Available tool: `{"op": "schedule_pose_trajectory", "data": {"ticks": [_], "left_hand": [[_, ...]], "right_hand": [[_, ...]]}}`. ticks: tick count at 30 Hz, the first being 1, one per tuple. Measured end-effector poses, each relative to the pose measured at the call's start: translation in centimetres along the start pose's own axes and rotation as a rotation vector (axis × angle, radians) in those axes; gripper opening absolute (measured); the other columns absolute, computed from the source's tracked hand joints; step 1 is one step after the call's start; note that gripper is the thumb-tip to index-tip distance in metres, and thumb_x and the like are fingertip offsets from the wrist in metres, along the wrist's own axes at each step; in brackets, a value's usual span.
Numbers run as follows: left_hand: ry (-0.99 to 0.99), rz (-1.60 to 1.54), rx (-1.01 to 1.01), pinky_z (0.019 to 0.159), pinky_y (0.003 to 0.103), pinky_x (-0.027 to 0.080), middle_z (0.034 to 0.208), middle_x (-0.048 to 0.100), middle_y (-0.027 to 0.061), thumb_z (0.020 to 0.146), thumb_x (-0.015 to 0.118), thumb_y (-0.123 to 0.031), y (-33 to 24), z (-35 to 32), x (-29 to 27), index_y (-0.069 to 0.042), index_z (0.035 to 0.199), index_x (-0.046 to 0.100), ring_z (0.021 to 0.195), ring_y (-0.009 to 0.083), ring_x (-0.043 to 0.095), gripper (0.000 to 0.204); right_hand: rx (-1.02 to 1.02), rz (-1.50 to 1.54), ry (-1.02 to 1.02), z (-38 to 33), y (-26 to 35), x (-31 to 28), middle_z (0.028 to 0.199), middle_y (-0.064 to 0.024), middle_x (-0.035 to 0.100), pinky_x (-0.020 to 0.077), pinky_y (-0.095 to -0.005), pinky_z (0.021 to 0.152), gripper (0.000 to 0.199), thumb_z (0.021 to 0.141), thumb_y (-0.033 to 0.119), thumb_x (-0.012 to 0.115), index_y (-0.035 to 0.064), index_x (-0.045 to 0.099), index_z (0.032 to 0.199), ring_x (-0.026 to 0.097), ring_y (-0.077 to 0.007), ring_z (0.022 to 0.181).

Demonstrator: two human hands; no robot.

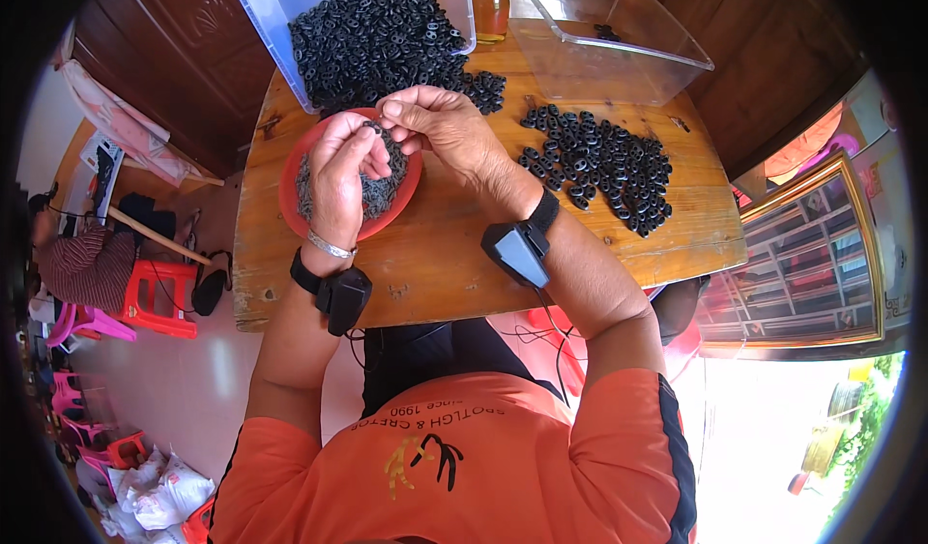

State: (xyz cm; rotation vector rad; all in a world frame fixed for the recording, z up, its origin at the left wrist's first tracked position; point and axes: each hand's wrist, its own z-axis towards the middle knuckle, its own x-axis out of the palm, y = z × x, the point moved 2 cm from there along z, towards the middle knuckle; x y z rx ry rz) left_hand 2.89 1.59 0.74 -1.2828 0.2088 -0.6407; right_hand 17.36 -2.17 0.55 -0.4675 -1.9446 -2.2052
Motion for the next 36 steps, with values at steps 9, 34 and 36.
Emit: {"op": "schedule_pose_trajectory", "data": {"ticks": [9,34,36], "left_hand": [[0.054,0.153,0.114,0.050,0.020,0.039,0.062,0.050,-0.0009,0.092,0.049,-0.016,0.0,-0.2,0.3,-0.003,0.087,0.052,0.053,0.0054,0.045,0.014],[0.082,0.712,0.308,0.055,0.042,0.042,0.064,0.055,0.0166,0.089,0.048,-0.010,-0.1,-0.3,0.6,-0.003,0.087,0.046,0.061,0.0357,0.057,0.008],[0.091,0.747,0.299,0.055,0.043,0.042,0.064,0.055,0.0165,0.089,0.048,-0.010,-0.1,-0.3,0.6,-0.003,0.087,0.046,0.061,0.0358,0.057,0.008]], "right_hand": [[-0.064,-0.214,0.048,-0.3,0.4,0.0,0.079,0.0013,0.063,0.0467,-0.0214,0.068,0.019,0.089,0.023,0.062,0.0052,0.065,0.093,0.055,-0.0063,0.070],[-0.395,-0.981,0.053,-1.4,3.8,0.4,0.080,-0.0071,0.063,0.0486,-0.0273,0.068,0.011,0.086,0.011,0.062,0.0016,0.064,0.089,0.060,-0.0147,0.075],[-0.450,-1.045,0.053,-1.3,3.9,0.3,0.080,-0.0084,0.063,0.0489,-0.0286,0.067,0.010,0.085,0.011,0.063,0.0013,0.064,0.088,0.061,-0.0177,0.074]]}}
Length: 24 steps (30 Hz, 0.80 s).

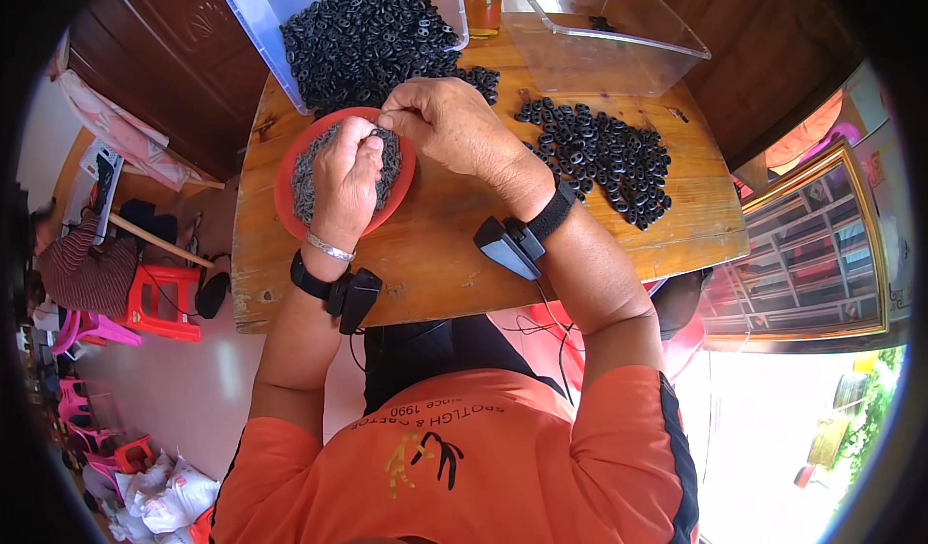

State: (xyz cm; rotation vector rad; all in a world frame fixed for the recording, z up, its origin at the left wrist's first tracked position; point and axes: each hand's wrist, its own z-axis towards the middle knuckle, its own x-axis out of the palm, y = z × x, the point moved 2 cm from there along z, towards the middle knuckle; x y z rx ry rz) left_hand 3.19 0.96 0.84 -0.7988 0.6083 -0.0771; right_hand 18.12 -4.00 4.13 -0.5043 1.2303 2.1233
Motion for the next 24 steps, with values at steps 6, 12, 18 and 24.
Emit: {"op": "schedule_pose_trajectory", "data": {"ticks": [6,12,18,24], "left_hand": [[0.002,0.022,-0.019,0.055,0.043,0.043,0.064,0.056,0.0159,0.088,0.049,-0.010,0.31,-0.01,0.08,-0.003,0.087,0.047,0.062,0.0353,0.057,0.007],[0.016,0.016,-0.026,0.056,0.043,0.043,0.064,0.057,0.0154,0.087,0.049,-0.010,-0.10,-0.05,-0.07,-0.003,0.087,0.049,0.063,0.0353,0.058,0.006],[0.006,0.048,-0.020,0.056,0.045,0.043,0.065,0.057,0.0165,0.087,0.050,-0.011,0.24,0.06,0.05,-0.004,0.087,0.049,0.063,0.0366,0.058,0.007],[0.007,0.034,-0.058,0.057,0.045,0.043,0.065,0.056,0.0177,0.086,0.050,-0.011,0.44,0.06,0.04,-0.004,0.088,0.049,0.064,0.0377,0.057,0.007]], "right_hand": [[-0.020,-0.057,0.014,0.00,-0.11,-0.04,0.080,-0.0091,0.063,0.0492,-0.0297,0.067,0.009,0.084,0.011,0.063,0.0019,0.063,0.087,0.062,-0.0209,0.075],[-0.033,-0.073,0.008,-0.05,-0.07,0.06,0.079,-0.0089,0.063,0.0492,-0.0297,0.067,0.009,0.083,0.010,0.063,0.0019,0.063,0.086,0.062,-0.0211,0.074],[-0.039,-0.098,0.007,-0.06,-0.07,0.01,0.079,-0.0095,0.063,0.0491,-0.0302,0.067,0.010,0.083,0.012,0.063,0.0017,0.063,0.086,0.062,-0.0217,0.074],[-0.021,-0.073,-0.004,-0.06,0.14,0.01,0.078,-0.0099,0.063,0.0491,-0.0309,0.067,0.009,0.083,0.010,0.062,0.0015,0.063,0.086,0.062,-0.0227,0.074]]}}
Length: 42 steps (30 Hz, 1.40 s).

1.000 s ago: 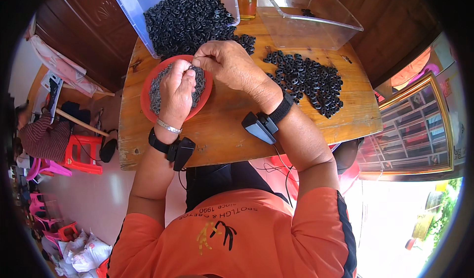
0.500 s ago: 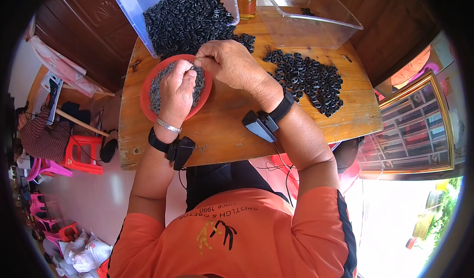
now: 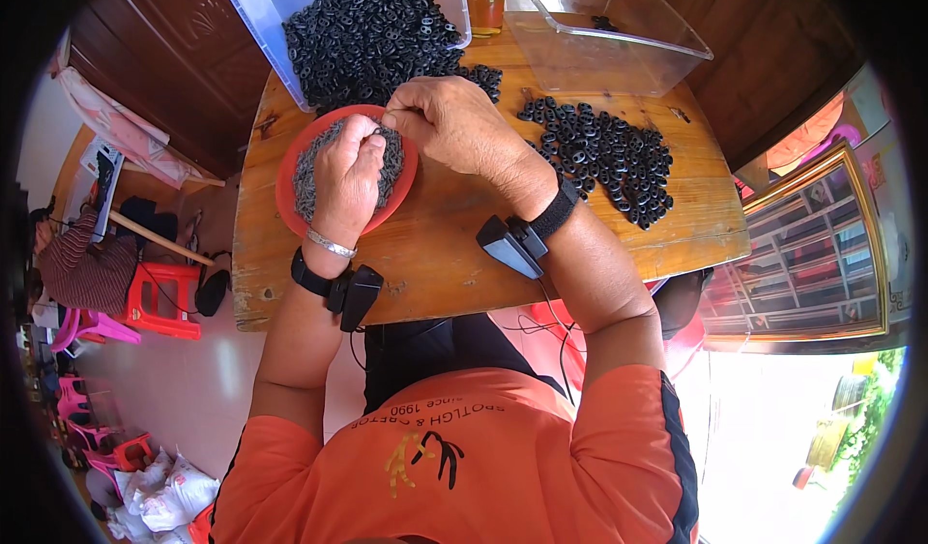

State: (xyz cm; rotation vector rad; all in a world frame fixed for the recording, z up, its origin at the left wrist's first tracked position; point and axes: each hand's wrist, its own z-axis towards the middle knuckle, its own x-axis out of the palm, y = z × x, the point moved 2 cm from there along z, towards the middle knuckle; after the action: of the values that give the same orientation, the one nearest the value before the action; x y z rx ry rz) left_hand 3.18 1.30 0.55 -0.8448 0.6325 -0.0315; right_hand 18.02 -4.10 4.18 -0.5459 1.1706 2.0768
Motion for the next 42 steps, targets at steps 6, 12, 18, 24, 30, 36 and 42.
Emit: {"op": "schedule_pose_trajectory", "data": {"ticks": [6,12,18,24,30,36,42], "left_hand": [[-0.014,0.000,0.021,0.055,0.045,0.043,0.063,0.056,0.0175,0.086,0.050,-0.010,-0.1,0.0,0.1,-0.004,0.086,0.049,0.062,0.0371,0.057,0.006],[-0.012,-0.079,-0.008,0.054,0.042,0.042,0.062,0.055,0.0169,0.085,0.051,-0.007,0.1,-0.2,0.4,-0.003,0.084,0.049,0.060,0.0354,0.057,0.005],[0.006,-0.350,-0.141,0.046,0.028,0.039,0.057,0.047,0.0020,0.087,0.049,-0.005,-0.4,-0.5,0.3,-0.002,0.081,0.048,0.050,0.0101,0.046,0.007],[-0.009,-0.394,-0.126,0.045,0.023,0.039,0.058,0.046,-0.0013,0.089,0.049,-0.007,-0.3,-0.4,0.5,-0.003,0.081,0.049,0.051,0.0055,0.043,0.008],[-0.044,-0.340,-0.059,0.046,0.025,0.040,0.057,0.049,0.0008,0.088,0.051,-0.010,0.2,-0.2,0.4,-0.004,0.082,0.051,0.050,0.0082,0.047,0.009],[-0.028,-0.265,-0.014,0.048,0.030,0.040,0.056,0.050,0.0053,0.087,0.050,-0.009,0.1,-0.2,0.4,-0.003,0.081,0.051,0.049,0.0148,0.050,0.009],[-0.007,-0.260,-0.025,0.049,0.031,0.041,0.055,0.051,0.0070,0.086,0.049,-0.008,0.1,-0.2,0.6,-0.002,0.080,0.051,0.051,0.0177,0.052,0.008]], "right_hand": [[-0.046,-0.015,-0.015,-0.1,-0.2,0.4,0.077,-0.0098,0.062,0.0488,-0.0320,0.065,0.008,0.081,0.009,0.062,0.0017,0.063,0.084,0.062,-0.0242,0.073],[-0.053,-0.036,-0.026,-0.1,0.3,0.4,0.074,-0.0113,0.060,0.0474,-0.0349,0.062,0.009,0.079,0.010,0.063,0.0018,0.061,0.080,0.060,-0.0287,0.070],[-0.086,-0.036,-0.084,-0.3,0.7,0.9,0.072,-0.0119,0.059,0.0472,-0.0369,0.062,0.010,0.079,0.011,0.064,0.0021,0.060,0.077,0.059,-0.0308,0.071],[-0.037,-0.061,-0.038,-0.3,0.4,0.4,0.075,-0.0122,0.062,0.0480,-0.0364,0.063,0.013,0.082,0.017,0.063,0.0036,0.064,0.084,0.060,-0.0308,0.071],[0.178,-0.424,-0.269,-0.7,-3.4,-6.1,0.077,-0.0144,0.065,0.0499,-0.0360,0.064,0.020,0.082,0.025,0.063,0.0078,0.069,0.089,0.064,-0.0300,0.071],[0.388,-0.606,-0.055,-3.8,-9.6,-8.1,0.078,-0.0149,0.066,0.0493,-0.0401,0.069,0.016,0.074,0.018,0.062,0.0080,0.069,0.085,0.064,-0.0323,0.077],[0.403,-0.536,0.157,-4.0,-11.7,-5.9,0.083,-0.0154,0.066,0.0484,-0.0394,0.071,0.018,0.064,0.011,0.067,0.0066,0.068,0.082,0.063,-0.0326,0.082]]}}
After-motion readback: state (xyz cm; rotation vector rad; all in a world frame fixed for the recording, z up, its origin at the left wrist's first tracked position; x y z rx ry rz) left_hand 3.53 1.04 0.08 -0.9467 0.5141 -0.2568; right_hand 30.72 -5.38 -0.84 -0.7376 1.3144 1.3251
